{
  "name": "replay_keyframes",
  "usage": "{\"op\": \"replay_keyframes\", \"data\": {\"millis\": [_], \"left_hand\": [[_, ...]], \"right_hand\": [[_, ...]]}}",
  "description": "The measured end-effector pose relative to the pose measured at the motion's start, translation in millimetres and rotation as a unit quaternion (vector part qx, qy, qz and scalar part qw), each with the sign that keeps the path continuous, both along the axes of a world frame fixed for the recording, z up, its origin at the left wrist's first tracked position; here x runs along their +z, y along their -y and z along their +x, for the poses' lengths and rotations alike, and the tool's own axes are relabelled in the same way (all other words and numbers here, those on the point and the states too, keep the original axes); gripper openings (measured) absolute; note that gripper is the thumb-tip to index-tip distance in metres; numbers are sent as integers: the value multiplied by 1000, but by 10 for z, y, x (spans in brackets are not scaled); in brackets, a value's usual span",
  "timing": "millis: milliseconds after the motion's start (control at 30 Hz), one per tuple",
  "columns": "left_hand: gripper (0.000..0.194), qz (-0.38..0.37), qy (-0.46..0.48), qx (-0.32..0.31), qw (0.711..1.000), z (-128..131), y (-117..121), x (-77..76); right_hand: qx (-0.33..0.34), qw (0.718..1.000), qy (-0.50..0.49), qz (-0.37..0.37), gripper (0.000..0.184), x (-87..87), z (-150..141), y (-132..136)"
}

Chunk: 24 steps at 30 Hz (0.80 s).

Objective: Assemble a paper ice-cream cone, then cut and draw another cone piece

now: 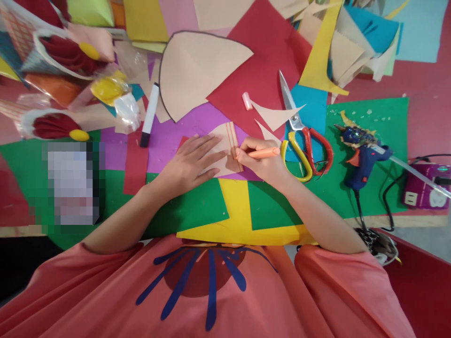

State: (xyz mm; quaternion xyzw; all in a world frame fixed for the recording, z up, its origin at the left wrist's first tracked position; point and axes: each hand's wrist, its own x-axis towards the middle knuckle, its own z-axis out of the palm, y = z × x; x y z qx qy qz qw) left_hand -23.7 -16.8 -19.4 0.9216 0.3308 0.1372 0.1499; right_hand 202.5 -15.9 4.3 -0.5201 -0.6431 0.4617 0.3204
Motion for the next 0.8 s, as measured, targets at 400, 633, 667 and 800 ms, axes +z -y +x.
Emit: {"op": "replay_keyframes", "data": {"millis": [400, 633, 667, 800], "left_hand": [[41, -13, -5, -3, 1000, -4, -10, 9], [42, 21, 0, -5, 1000, -8, -6, -3], [42, 20, -3, -4, 1000, -8, -6, -1], [42, 3, -6, 0, 1000, -4, -5, 10]], "right_hand": [[-11, 1000, -11, -19, 24, 9, -8, 7], [19, 999, 11, -23, 24, -3, -10, 3], [23, 999, 12, -24, 24, -3, -9, 5], [48, 999, 6, -22, 25, 6, -5, 11]]}}
